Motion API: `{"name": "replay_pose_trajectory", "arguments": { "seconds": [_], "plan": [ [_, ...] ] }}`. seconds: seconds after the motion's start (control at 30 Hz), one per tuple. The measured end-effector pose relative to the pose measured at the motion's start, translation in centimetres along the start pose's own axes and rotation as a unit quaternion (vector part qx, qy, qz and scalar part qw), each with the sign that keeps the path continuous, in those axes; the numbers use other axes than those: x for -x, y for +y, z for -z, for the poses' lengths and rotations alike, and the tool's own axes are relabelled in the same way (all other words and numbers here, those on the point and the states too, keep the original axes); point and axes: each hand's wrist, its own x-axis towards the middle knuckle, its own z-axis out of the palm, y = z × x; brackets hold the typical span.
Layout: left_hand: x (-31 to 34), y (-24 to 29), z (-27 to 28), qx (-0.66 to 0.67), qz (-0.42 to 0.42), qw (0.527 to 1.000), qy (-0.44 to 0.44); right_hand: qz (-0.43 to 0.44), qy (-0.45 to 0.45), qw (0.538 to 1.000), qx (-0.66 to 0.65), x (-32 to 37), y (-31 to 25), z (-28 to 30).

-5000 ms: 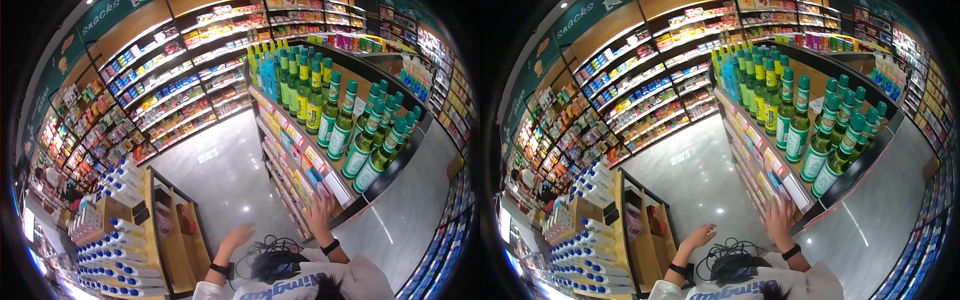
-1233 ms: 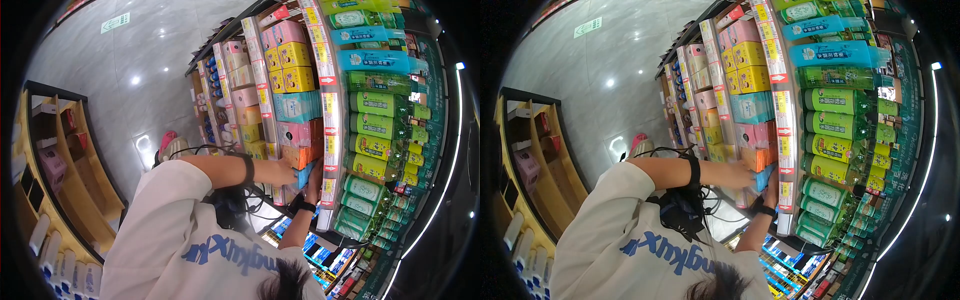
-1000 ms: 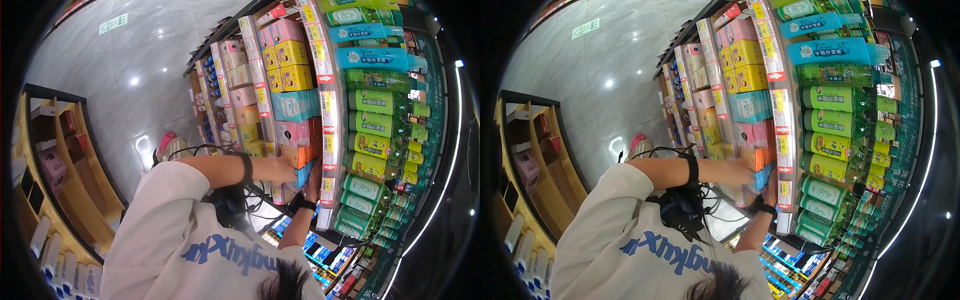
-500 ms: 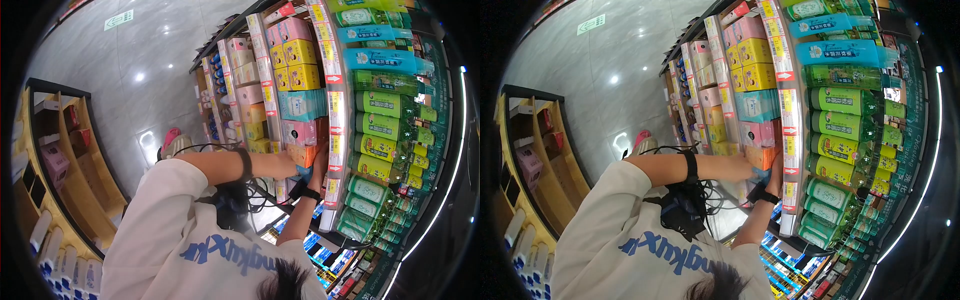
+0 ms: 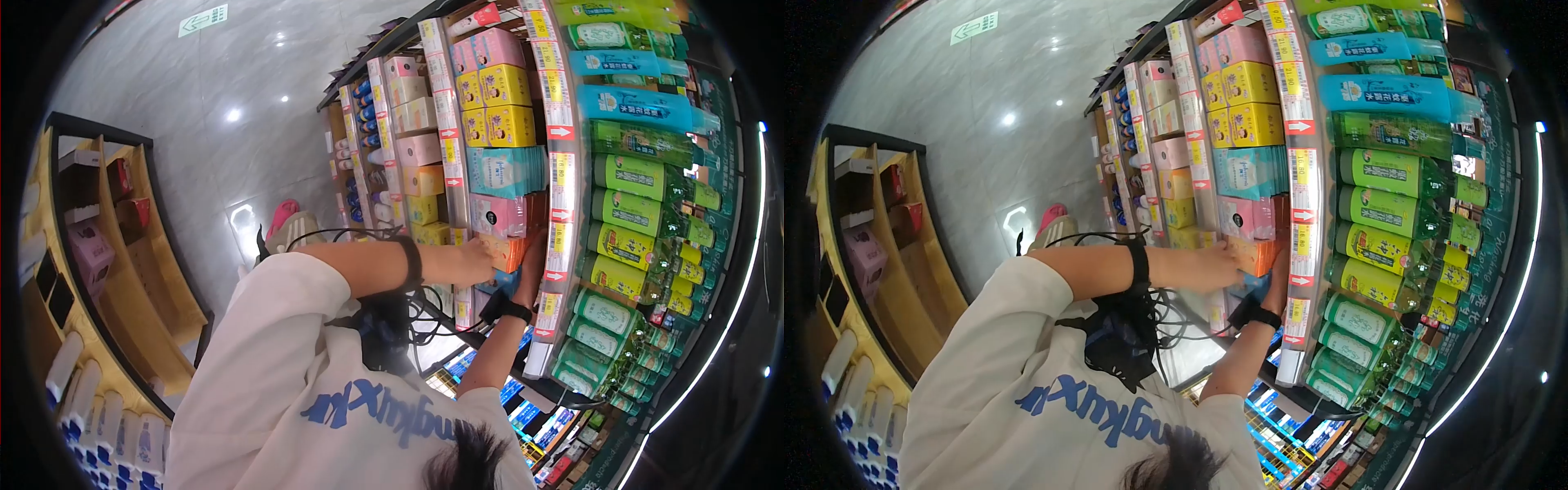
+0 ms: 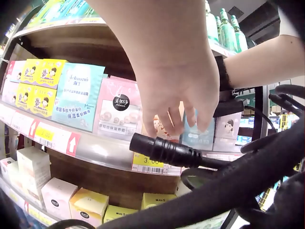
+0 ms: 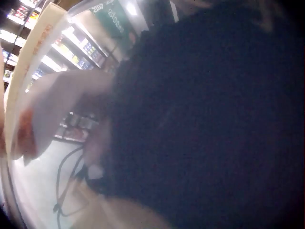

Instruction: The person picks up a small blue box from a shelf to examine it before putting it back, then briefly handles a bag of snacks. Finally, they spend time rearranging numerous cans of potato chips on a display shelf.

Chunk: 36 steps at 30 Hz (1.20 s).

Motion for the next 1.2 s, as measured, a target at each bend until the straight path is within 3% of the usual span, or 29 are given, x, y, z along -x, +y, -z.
{"name": "replay_pose_trajectory", "arguments": {
  "seconds": [0.07,0.17,0.27,0.47,0.6,0.67,0.8,0.87,1.07,1.2],
  "plan": [
    [-0.1,-0.1,0.7,-0.014,0.001,1.000,-0.026,-0.001,-0.006,1.000,0.004,0.1,-0.1,-0.1],
    [-0.4,-0.9,-0.2,0.026,-0.014,0.998,0.051,-0.001,-0.008,1.000,0.009,0.0,-0.3,-0.1],
    [-1.1,-1.0,-0.5,0.005,0.006,0.999,0.037,0.009,0.002,1.000,-0.003,0.0,0.0,-0.1],
    [-2.8,-2.0,-3.5,0.012,-0.028,0.987,0.157,0.039,0.007,0.999,0.011,-1.0,1.1,-0.4],
    [-2.0,-1.8,-3.0,0.020,-0.029,0.988,0.148,0.038,-0.050,0.997,-0.037,-2.4,1.8,-0.4],
    [-2.7,-2.2,-3.8,0.037,-0.022,0.990,0.136,0.086,-0.022,0.996,-0.020,-3.7,4.9,-1.2],
    [-2.7,-1.9,-2.7,0.011,-0.038,0.988,0.149,0.085,0.035,0.995,0.046,-3.1,4.9,-1.7],
    [-2.3,-1.7,-1.9,-0.002,-0.051,0.985,0.166,0.106,0.019,0.993,0.052,-2.7,4.7,-1.3],
    [-2.9,-0.9,-1.6,-0.029,-0.022,0.995,0.094,0.088,-0.028,0.996,0.022,-3.1,7.0,-1.4],
    [-3.2,-1.9,-2.5,0.031,-0.027,0.987,0.154,0.101,0.007,0.995,0.011,-2.2,5.3,-1.8]
  ]
}}
